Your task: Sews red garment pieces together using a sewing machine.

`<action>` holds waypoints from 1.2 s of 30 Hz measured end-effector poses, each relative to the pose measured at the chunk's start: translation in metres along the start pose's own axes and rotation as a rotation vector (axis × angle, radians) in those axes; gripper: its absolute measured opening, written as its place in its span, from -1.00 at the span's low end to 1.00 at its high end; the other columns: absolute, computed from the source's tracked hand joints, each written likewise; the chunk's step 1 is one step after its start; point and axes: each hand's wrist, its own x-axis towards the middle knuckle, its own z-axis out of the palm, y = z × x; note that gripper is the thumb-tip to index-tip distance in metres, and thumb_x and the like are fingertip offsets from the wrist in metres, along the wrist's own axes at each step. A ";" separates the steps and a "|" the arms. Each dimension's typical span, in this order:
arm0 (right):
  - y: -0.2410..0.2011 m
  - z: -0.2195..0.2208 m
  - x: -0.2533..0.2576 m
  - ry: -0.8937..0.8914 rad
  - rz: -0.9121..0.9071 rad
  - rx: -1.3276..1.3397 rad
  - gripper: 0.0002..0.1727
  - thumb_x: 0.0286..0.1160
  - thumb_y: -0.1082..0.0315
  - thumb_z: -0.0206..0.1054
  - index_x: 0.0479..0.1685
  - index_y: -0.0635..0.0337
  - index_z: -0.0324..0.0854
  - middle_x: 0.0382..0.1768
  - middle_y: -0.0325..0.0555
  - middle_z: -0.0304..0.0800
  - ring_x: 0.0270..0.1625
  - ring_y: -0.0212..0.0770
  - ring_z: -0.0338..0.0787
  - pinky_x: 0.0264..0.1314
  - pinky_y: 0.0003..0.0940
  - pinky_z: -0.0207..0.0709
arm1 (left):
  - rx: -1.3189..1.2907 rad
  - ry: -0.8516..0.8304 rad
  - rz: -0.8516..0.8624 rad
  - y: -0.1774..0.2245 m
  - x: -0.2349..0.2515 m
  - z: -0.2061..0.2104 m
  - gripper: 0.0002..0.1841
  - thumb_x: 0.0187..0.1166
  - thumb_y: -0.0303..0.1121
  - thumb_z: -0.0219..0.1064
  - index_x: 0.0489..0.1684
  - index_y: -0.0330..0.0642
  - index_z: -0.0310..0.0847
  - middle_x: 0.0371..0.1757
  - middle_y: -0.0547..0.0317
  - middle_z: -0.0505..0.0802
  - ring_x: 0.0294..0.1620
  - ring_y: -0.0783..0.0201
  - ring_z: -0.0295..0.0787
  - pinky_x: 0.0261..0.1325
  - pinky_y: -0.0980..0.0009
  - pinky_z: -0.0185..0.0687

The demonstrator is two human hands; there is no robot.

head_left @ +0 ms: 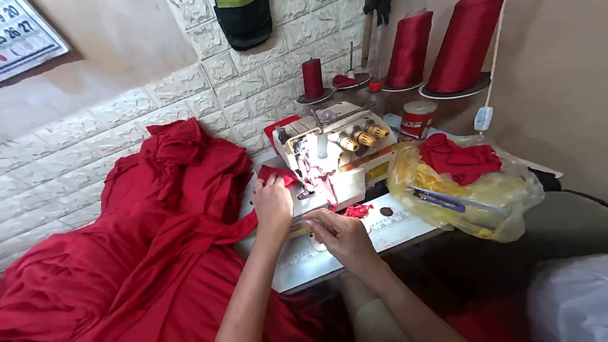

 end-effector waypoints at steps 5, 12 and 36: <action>0.000 -0.003 0.001 -0.206 0.149 0.478 -0.41 0.88 0.04 -0.11 0.65 0.24 0.40 -0.16 -0.27 0.82 -0.49 -0.54 0.64 -0.43 -0.54 0.62 | -0.071 -0.418 0.030 0.022 -0.047 -0.078 -0.72 0.72 -0.34 0.18 0.01 -0.38 0.75 -0.11 -0.27 0.83 0.02 -0.17 0.80 0.13 -0.10 0.62; 0.014 -0.032 0.012 0.052 0.231 -0.495 -0.17 0.86 -0.14 -0.29 -0.32 0.34 0.77 -0.53 0.30 0.72 -0.34 0.37 0.81 -0.34 0.34 0.46 | -0.446 -0.423 0.527 0.048 -0.055 0.020 -0.68 0.60 -0.55 0.27 0.25 -0.54 0.57 0.01 -0.30 0.84 0.13 -0.13 0.83 0.28 -0.03 0.64; -0.045 0.099 -0.025 -0.277 -0.156 0.213 -0.68 0.67 0.14 0.27 -0.06 0.16 0.84 -0.17 -0.08 0.82 -0.18 -0.22 0.81 -0.11 -0.33 0.72 | 0.313 0.311 -0.154 -0.172 -0.121 -0.214 -0.45 0.65 -0.16 0.37 0.52 -0.31 0.54 0.63 -0.36 0.51 0.66 -0.45 0.33 0.48 -0.62 0.08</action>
